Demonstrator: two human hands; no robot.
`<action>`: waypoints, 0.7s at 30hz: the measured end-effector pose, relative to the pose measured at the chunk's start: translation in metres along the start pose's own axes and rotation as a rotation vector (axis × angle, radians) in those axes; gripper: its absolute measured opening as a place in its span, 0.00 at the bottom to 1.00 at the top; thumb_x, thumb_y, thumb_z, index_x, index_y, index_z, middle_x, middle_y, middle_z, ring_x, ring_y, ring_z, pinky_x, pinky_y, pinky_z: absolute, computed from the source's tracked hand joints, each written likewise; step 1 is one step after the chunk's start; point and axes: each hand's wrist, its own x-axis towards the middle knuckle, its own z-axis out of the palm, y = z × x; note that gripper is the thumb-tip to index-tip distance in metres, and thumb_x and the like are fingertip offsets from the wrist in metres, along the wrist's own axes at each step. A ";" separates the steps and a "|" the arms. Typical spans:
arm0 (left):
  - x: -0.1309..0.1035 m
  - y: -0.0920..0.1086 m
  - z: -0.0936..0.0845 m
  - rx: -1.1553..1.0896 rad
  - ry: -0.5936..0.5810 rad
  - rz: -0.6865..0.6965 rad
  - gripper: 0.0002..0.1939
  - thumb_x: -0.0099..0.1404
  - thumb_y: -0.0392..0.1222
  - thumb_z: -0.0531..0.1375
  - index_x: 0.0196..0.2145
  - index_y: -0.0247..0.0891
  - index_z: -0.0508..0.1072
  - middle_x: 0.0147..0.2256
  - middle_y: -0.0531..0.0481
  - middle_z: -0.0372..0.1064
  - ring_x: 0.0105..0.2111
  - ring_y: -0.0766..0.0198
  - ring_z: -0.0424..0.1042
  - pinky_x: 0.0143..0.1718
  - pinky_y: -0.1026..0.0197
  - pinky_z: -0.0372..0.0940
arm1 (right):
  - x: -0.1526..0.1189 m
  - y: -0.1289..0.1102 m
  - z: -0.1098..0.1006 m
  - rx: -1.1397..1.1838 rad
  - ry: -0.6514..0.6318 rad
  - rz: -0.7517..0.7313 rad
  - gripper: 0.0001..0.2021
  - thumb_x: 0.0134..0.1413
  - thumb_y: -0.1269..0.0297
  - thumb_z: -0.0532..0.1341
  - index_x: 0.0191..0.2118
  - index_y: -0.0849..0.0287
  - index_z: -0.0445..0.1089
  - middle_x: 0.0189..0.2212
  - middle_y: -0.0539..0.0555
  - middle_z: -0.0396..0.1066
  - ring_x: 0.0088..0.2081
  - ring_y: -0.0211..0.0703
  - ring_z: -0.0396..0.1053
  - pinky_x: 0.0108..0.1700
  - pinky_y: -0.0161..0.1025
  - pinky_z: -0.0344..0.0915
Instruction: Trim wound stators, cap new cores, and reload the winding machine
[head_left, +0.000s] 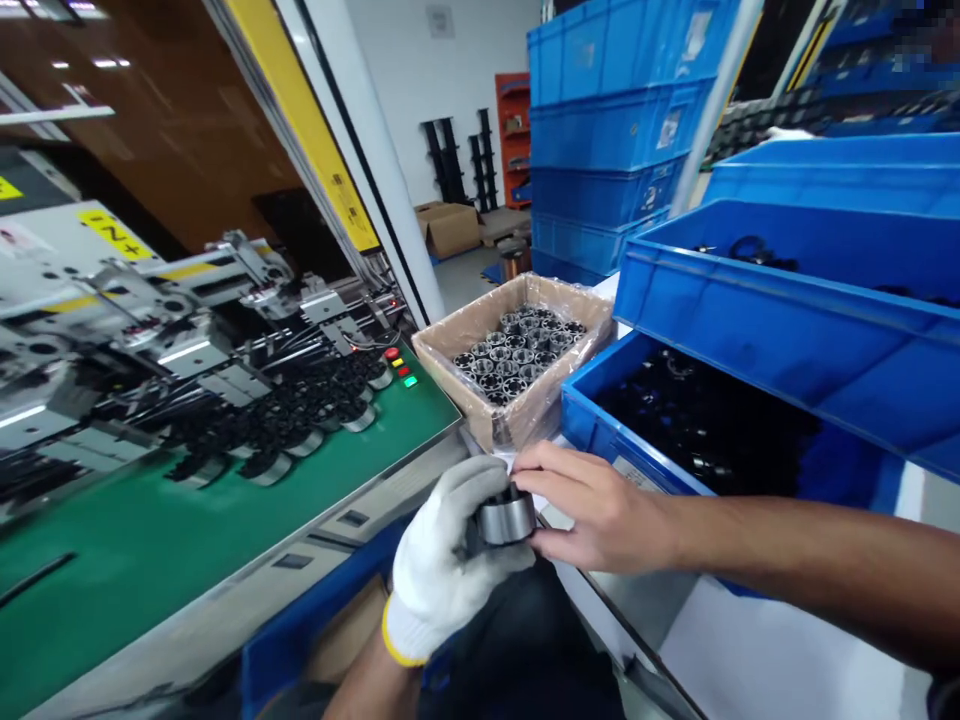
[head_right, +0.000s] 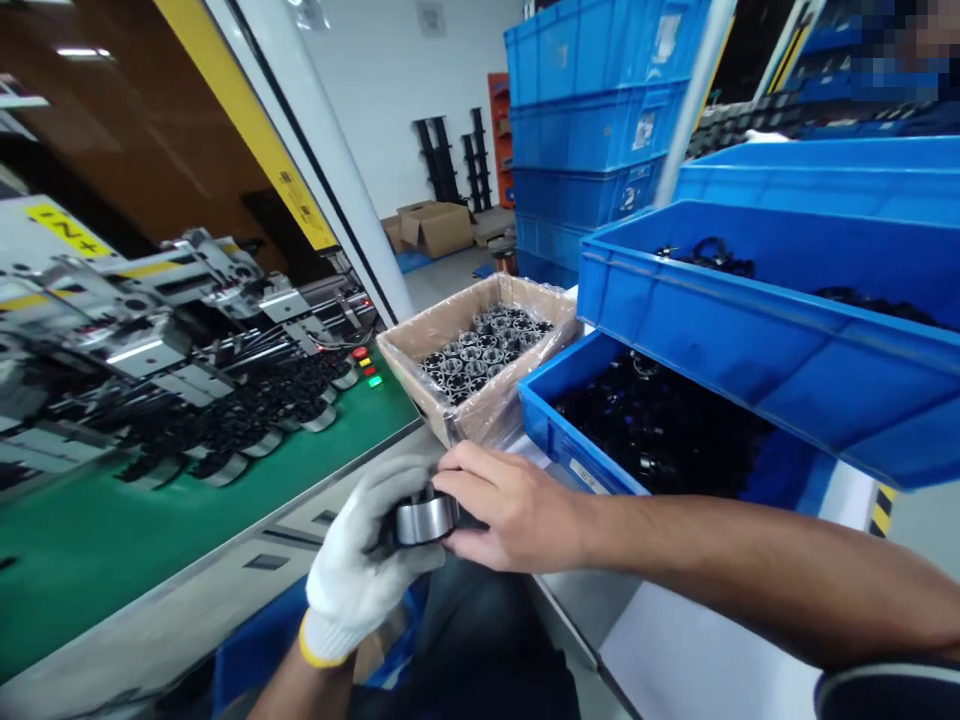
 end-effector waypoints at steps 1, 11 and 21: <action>0.001 0.002 -0.001 0.033 -0.001 0.025 0.26 0.64 0.53 0.67 0.57 0.46 0.68 0.51 0.44 0.72 0.50 0.55 0.76 0.50 0.56 0.74 | 0.000 -0.001 0.000 0.004 -0.009 0.009 0.11 0.60 0.73 0.61 0.48 0.63 0.68 0.42 0.61 0.72 0.42 0.45 0.74 0.44 0.40 0.76; -0.028 -0.023 -0.029 0.320 0.267 -0.529 0.18 0.64 0.48 0.66 0.48 0.42 0.68 0.58 0.44 0.68 0.55 0.57 0.74 0.54 0.58 0.71 | -0.027 0.006 0.005 -0.191 -0.560 0.260 0.32 0.56 0.72 0.63 0.66 0.60 0.60 0.58 0.67 0.70 0.54 0.60 0.75 0.51 0.52 0.78; -0.025 -0.100 -0.156 0.903 0.203 -1.269 0.21 0.61 0.55 0.64 0.47 0.42 0.73 0.52 0.38 0.68 0.49 0.39 0.75 0.48 0.41 0.70 | -0.035 0.002 0.007 -0.159 -1.140 0.463 0.34 0.42 0.79 0.64 0.59 0.55 0.75 0.57 0.63 0.74 0.56 0.64 0.74 0.57 0.49 0.74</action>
